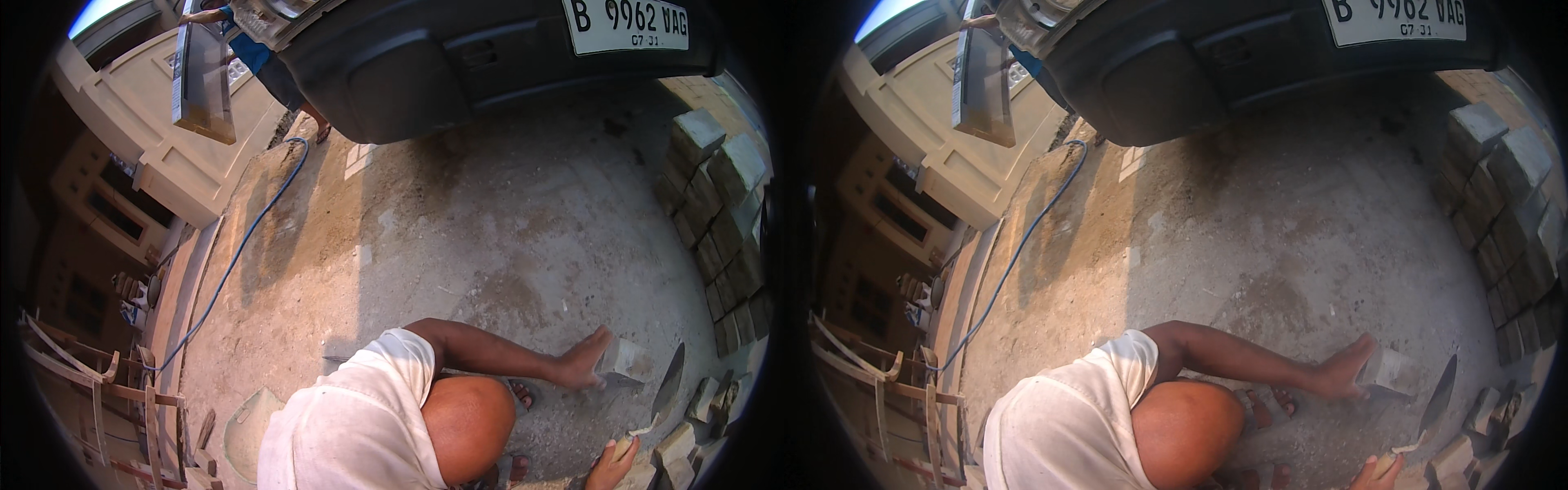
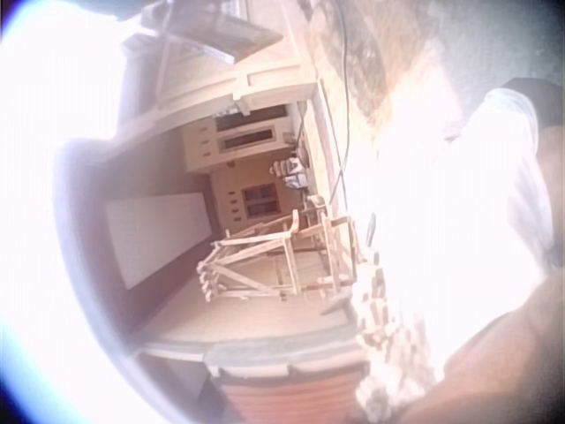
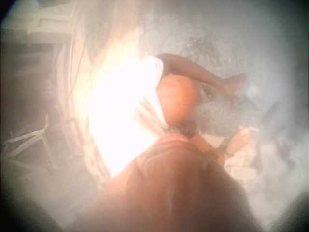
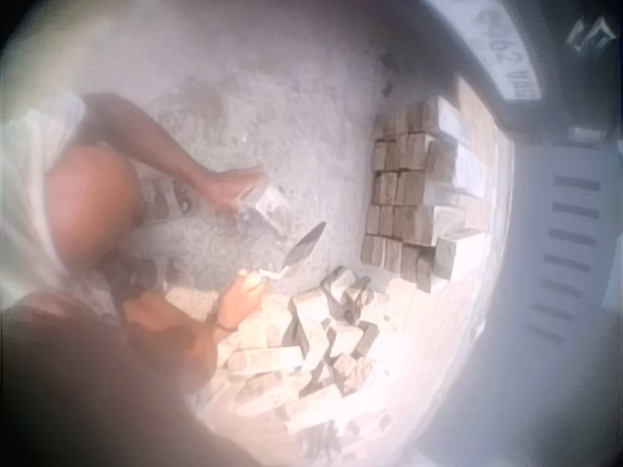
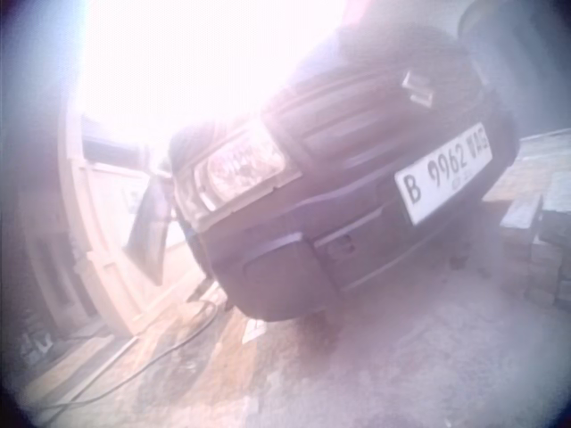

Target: The person uses a chisel to chip away at the edges of rectangular stone blocks. They pick up blocks from a pile, hold them, and repeatedly strike the edges with the chisel before placing them back down.

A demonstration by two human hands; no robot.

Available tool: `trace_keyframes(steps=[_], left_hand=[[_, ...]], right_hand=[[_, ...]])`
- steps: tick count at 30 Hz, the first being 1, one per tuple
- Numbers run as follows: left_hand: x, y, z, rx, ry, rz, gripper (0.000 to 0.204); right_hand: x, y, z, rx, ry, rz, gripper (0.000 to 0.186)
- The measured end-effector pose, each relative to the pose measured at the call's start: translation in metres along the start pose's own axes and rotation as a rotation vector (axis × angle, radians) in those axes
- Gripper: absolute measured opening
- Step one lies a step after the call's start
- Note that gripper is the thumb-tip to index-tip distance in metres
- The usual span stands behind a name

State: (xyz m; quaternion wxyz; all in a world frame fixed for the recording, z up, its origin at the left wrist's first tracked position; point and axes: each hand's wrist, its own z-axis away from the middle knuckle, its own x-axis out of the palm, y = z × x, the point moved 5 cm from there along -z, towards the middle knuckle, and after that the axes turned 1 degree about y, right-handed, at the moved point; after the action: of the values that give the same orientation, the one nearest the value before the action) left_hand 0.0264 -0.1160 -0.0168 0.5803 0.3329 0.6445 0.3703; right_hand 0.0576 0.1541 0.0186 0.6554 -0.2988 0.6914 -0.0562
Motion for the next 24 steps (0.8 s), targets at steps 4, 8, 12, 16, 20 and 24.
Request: trace_keyframes(steps=[4, 8, 12, 16, 20, 24], left_hand=[[-0.013, 0.001, -0.003, -0.115, -0.035, -0.007, 0.088], [-0.027, 0.000, -0.001, -0.172, -0.072, -0.076, 0.078], [-0.015, 0.014, -0.005, -0.127, -0.031, 0.104, 0.072], [-0.007, 0.017, -0.004, -0.104, -0.024, 0.105, 0.071], [-0.007, -0.004, -0.005, -0.062, -0.042, 0.073, 0.069], [-0.012, 0.017, -0.005, -0.143, 0.014, 0.112, 0.067]], right_hand=[[0.003, 0.026, 0.000, 0.128, 0.102, -0.350, 0.048], [-0.033, -0.026, -0.029, 0.220, -0.049, -0.379, 0.048], [-0.067, -0.027, -0.032, 0.252, -0.012, -0.330, 0.044], [-0.065, -0.056, -0.029, 0.150, -0.127, -0.300, 0.042], [-0.054, -0.107, -0.035, 0.021, -0.416, -0.154, 0.039], [-0.028, -0.040, -0.051, 0.202, -0.499, 0.059, 0.039]])
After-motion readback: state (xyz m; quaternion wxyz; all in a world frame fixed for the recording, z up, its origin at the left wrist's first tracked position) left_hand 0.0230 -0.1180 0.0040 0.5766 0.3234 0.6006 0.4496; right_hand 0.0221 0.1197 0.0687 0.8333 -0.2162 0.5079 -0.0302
